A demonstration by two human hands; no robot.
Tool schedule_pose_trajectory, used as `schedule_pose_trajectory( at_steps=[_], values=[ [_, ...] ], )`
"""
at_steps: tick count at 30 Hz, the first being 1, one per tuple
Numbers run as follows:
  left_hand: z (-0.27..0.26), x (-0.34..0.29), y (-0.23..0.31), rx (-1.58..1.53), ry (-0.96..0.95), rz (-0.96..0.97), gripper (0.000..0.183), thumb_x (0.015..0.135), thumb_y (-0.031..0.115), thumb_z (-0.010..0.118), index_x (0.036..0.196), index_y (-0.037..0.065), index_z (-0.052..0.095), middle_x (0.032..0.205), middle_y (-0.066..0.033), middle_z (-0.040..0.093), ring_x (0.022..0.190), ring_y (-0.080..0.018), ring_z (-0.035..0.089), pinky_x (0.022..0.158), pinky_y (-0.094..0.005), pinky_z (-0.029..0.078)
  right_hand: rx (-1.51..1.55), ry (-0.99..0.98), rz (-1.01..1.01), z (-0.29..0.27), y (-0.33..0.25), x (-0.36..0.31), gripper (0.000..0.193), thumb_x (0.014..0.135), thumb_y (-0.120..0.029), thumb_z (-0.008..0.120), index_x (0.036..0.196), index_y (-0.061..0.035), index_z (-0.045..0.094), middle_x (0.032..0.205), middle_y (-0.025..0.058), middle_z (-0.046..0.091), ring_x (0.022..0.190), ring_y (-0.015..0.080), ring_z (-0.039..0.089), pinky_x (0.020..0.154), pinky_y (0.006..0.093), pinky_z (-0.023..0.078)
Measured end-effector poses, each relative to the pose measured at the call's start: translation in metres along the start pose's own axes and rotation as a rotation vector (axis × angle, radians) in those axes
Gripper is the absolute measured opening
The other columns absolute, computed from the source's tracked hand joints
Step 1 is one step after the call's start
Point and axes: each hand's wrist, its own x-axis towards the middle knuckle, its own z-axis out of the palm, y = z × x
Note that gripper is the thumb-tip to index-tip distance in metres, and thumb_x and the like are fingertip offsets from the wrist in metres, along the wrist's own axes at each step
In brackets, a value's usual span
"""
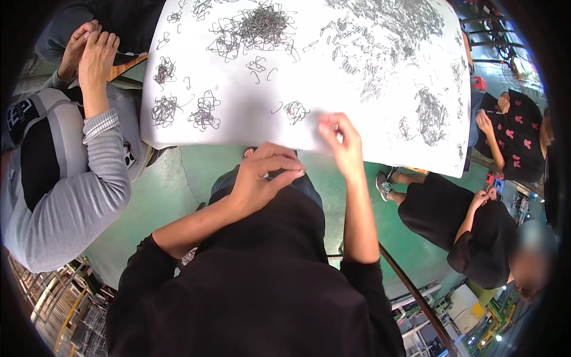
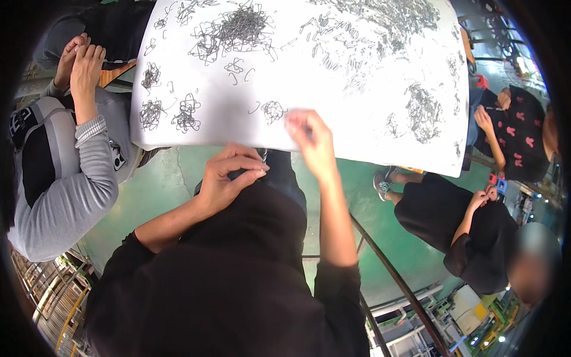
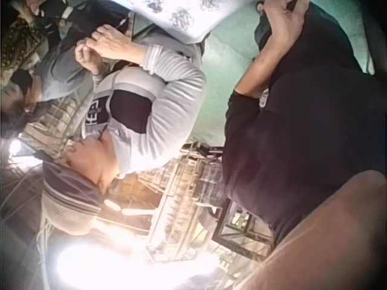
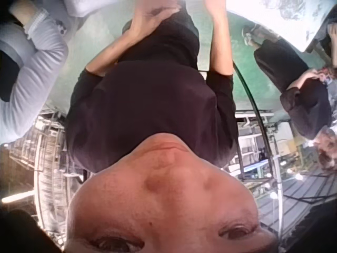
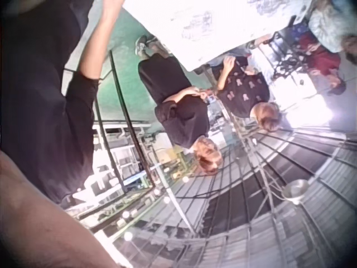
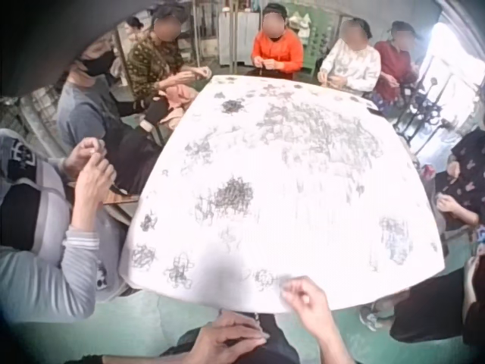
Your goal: The person repeatedly picks up small wire pieces from a large white sheet, separates them by hand, and places them back on the sheet. The task is performed alongside other workers in a shared workspace.
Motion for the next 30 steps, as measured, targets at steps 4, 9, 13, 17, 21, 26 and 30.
schedule_pose_trajectory(
  at_steps=[4,9,13,17,21,26,30],
  values=[
    [0.004,-0.003,-0.001,0.026,0.016,0.024,0.013,0.077,0.004,0.072,0.090,0.007,0.072,0.094,-0.0039,0.064,0.088,-0.0168,0.058,0.074,-0.0292,0.048,-0.494,0.029,-0.065,-0.002,0.039,0.134,0.020,0.086,-0.022,0.065,0.096,-0.0053,0.068,0.092,0.0100,0.066,0.083,0.0219,0.062,0.074,0.0340,0.048],
    [0.008,-0.004,-0.005,0.088,0.037,0.040,0.014,0.077,0.004,0.072,0.091,0.006,0.072,0.092,-0.0046,0.064,0.085,-0.0188,0.059,0.072,-0.0293,0.048,-1.009,-0.165,-0.035,0.020,0.063,0.210,0.017,0.085,-0.020,0.064,0.093,-0.0054,0.067,0.093,0.0125,0.066,0.087,0.0257,0.063,0.076,0.0367,0.049],
    [0.010,-0.009,-0.009,0.080,0.025,0.039,0.013,0.078,0.003,0.072,0.090,0.006,0.072,0.092,-0.0047,0.064,0.086,-0.0189,0.059,0.081,-0.0330,0.044,-0.825,-0.171,-0.030,0.018,0.069,0.178,0.015,0.086,-0.017,0.063,0.092,-0.0042,0.063,0.082,0.0099,0.065,0.078,0.0243,0.062,0.072,0.0350,0.047],
    [0.010,-0.014,-0.014,0.044,-0.017,0.033,0.012,0.079,0.001,0.070,0.090,0.006,0.072,0.093,-0.0054,0.064,0.087,-0.0184,0.060,0.095,-0.0368,0.040,-0.058,-0.099,0.187,0.001,0.046,0.083,0.010,0.089,-0.012,0.060,0.089,-0.0027,0.059,0.072,0.0039,0.059,0.066,0.0119,0.055,0.059,0.0257,0.042],
    [0.012,-0.017,-0.018,0.066,-0.045,0.104,0.013,0.079,0.000,0.070,0.091,0.004,0.072,0.094,-0.0067,0.064,0.086,-0.0198,0.060,0.076,-0.0302,0.048,0.426,0.116,0.242,0.009,-0.008,-0.022,0.011,0.087,-0.004,0.062,0.096,-0.0033,0.055,0.078,0.0041,0.061,0.066,0.0086,0.056,0.053,0.0208,0.039],
    [0.014,-0.019,-0.019,0.043,-0.056,0.139,0.014,0.079,-0.001,0.070,0.092,0.004,0.072,0.094,-0.0073,0.064,0.087,-0.0190,0.061,0.076,-0.0291,0.049,0.718,0.309,0.177,0.030,-0.059,-0.106,0.029,0.083,0.003,0.065,0.107,-0.0039,0.049,0.088,0.0087,0.064,0.068,0.0127,0.061,0.054,0.0215,0.045],
    [0.016,-0.019,-0.016,0.043,-0.065,0.144,0.014,0.076,0.004,0.072,0.090,0.006,0.072,0.092,-0.0067,0.066,0.089,-0.0231,0.063,0.076,-0.0332,0.050,0.766,0.436,0.029,0.045,-0.062,-0.122,0.031,0.084,0.006,0.064,0.108,-0.0046,0.048,0.091,0.0107,0.065,0.070,0.0144,0.063,0.061,0.0246,0.052]
  ],
)
